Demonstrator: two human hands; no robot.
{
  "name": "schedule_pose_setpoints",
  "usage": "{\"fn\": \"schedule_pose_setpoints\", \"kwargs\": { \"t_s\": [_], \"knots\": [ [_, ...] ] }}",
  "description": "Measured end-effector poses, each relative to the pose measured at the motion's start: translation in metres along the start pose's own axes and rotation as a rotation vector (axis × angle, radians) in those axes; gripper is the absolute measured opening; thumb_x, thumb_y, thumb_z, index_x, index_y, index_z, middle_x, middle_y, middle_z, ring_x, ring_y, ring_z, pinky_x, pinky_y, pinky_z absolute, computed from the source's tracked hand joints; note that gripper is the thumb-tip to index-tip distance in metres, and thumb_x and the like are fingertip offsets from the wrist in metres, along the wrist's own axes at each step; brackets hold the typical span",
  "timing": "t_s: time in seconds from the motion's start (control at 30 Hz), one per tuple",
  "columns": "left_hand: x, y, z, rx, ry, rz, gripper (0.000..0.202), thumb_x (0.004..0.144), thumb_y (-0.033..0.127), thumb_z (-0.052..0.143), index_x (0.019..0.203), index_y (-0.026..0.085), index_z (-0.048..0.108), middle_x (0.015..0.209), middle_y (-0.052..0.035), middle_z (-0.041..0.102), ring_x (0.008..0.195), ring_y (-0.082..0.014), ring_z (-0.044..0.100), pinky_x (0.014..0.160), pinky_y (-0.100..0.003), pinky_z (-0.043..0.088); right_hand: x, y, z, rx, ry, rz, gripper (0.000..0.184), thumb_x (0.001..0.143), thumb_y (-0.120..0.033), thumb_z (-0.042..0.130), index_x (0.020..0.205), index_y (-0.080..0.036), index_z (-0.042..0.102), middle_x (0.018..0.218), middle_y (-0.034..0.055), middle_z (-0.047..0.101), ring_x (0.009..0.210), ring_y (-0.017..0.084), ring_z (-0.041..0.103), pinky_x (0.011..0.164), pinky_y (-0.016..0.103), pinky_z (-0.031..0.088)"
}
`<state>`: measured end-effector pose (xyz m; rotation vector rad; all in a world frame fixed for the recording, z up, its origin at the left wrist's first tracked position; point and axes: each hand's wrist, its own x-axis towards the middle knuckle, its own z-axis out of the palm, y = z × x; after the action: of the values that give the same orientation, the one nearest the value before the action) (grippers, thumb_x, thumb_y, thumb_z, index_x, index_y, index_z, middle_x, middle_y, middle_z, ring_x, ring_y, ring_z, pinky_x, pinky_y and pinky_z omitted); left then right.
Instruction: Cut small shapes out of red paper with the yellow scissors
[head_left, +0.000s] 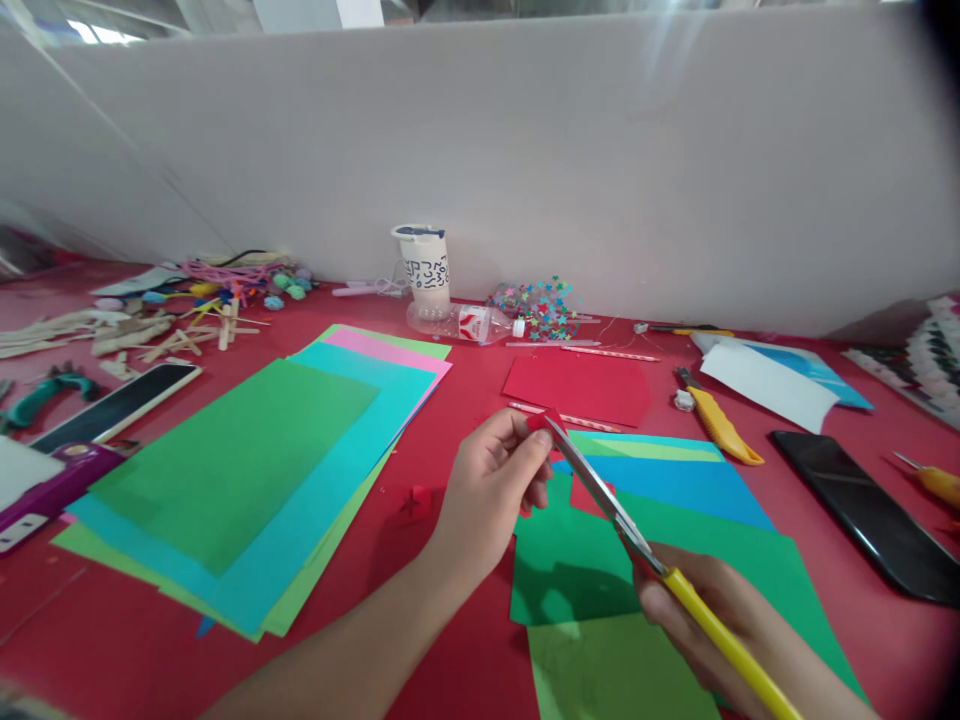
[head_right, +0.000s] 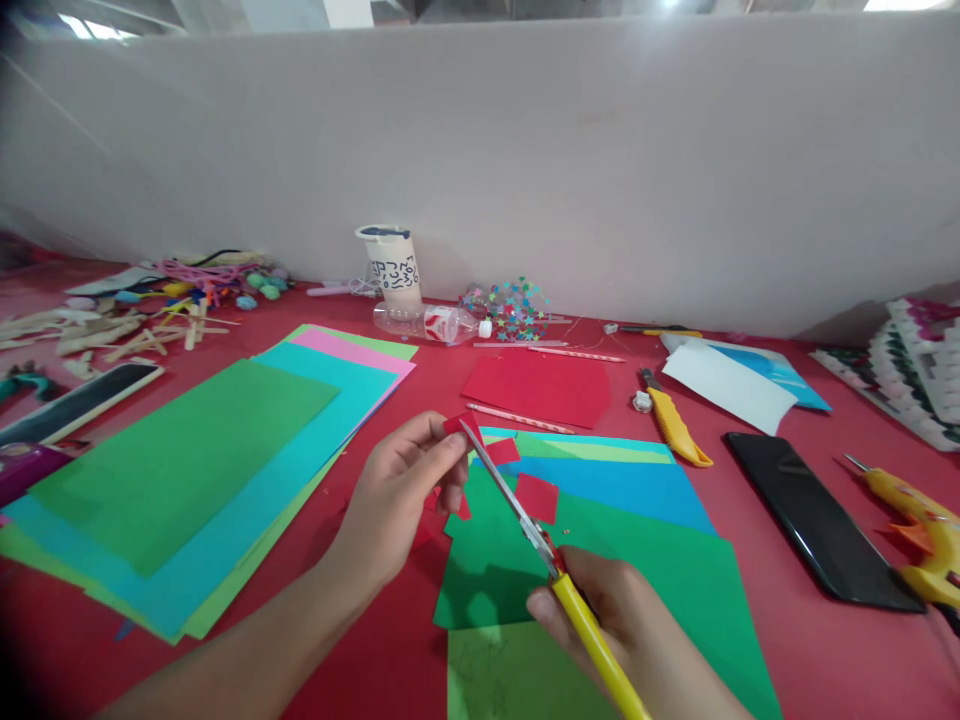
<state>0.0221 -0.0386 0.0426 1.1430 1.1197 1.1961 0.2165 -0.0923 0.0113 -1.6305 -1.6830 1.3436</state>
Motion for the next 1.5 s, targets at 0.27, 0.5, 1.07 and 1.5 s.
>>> {"fn": "schedule_pose_setpoints", "kwargs": {
  "t_s": [0.27,0.5,1.07,1.5],
  "knots": [
    [0.0,0.0,0.0,-0.024,0.007,0.001,0.023,0.087,0.033,0.054,0.07,0.018,0.047,0.06,0.0052,0.053,0.045,-0.0069,0.05,0.044,-0.019,0.037,0.002,0.001,-0.001,0.002,0.002,-0.02,0.062,0.07,-0.084,0.041,0.062,-0.022,0.042,0.053,-0.0082,0.025,0.044,0.009,0.025,0.037,0.021,0.02],
    [0.003,0.001,-0.004,-0.006,0.018,0.061,0.016,0.085,0.028,0.055,0.074,0.018,0.052,0.061,0.0045,0.053,0.048,-0.0087,0.051,0.047,-0.021,0.041,0.002,-0.001,-0.001,0.047,0.01,-0.024,0.062,0.068,-0.083,0.046,0.059,-0.022,0.044,0.054,-0.0078,0.028,0.045,0.009,0.026,0.037,0.021,0.021],
    [0.002,-0.005,-0.002,-0.088,-0.056,0.053,0.013,0.086,0.026,0.056,0.076,0.017,0.056,0.062,0.0048,0.056,0.047,-0.0062,0.054,0.047,-0.017,0.042,-0.011,-0.028,-0.002,0.069,0.01,0.038,0.064,0.063,-0.088,0.042,0.061,-0.024,0.043,0.057,-0.0035,0.043,0.05,0.013,0.04,0.04,0.023,0.032],
    [0.0,-0.007,0.003,-0.176,-0.041,-0.027,0.018,0.086,0.029,0.058,0.073,0.017,0.053,0.061,0.0043,0.056,0.046,-0.006,0.052,0.045,-0.018,0.039,-0.011,-0.017,0.005,0.059,0.014,0.005,0.06,0.071,-0.083,0.039,0.066,-0.024,0.041,0.055,-0.0056,0.042,0.046,0.012,0.038,0.04,0.021,0.034]
  ]
}}
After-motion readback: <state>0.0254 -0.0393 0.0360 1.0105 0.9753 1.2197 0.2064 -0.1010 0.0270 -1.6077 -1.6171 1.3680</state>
